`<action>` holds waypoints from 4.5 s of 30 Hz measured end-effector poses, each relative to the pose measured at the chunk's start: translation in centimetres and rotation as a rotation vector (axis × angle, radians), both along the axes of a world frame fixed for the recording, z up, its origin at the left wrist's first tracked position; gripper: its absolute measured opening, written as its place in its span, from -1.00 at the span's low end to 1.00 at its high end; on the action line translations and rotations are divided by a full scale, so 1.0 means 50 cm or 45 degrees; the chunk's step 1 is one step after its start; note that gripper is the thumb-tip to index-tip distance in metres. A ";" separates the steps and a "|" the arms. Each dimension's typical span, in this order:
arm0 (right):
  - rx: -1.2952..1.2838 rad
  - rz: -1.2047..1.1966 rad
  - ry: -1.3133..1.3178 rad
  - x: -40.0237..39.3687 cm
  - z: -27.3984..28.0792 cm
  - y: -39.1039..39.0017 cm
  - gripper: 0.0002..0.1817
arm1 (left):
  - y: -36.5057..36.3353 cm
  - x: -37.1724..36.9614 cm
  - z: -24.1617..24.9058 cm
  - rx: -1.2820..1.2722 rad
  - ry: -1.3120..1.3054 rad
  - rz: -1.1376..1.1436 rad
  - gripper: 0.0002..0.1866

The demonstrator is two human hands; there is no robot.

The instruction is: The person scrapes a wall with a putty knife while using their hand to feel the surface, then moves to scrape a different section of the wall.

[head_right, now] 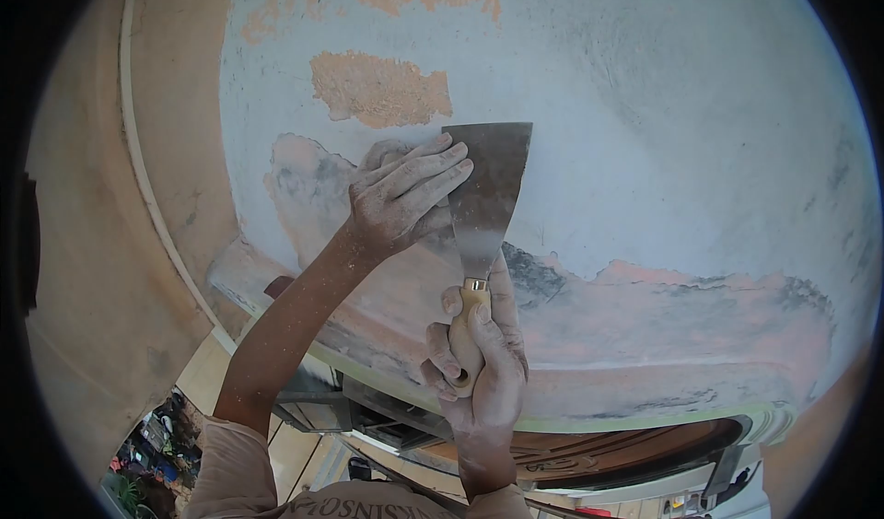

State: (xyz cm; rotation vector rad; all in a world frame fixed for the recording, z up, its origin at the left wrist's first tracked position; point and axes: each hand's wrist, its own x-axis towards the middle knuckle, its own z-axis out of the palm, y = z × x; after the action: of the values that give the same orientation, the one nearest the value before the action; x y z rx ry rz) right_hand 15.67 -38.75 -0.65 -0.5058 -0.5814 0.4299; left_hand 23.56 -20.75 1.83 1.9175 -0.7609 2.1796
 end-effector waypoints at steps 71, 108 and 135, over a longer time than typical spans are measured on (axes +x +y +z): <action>-0.126 -0.103 -0.067 0.006 0.051 0.008 -0.48 | -0.012 0.017 0.016 -0.179 -0.064 -0.086 -0.60; -0.129 -0.018 -0.058 0.048 0.020 -0.003 -0.49 | 0.001 0.024 0.011 -0.174 -0.087 0.013 -0.60; -0.151 -0.123 -0.029 0.020 0.027 0.021 -0.50 | 0.016 0.016 0.006 -0.033 0.024 -0.038 -0.56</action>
State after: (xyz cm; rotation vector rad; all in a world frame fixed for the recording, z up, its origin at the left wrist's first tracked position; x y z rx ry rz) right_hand 16.69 -37.71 0.69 -0.6505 -0.5533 0.3685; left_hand 24.37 -19.96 2.12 1.8993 -0.7496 2.1402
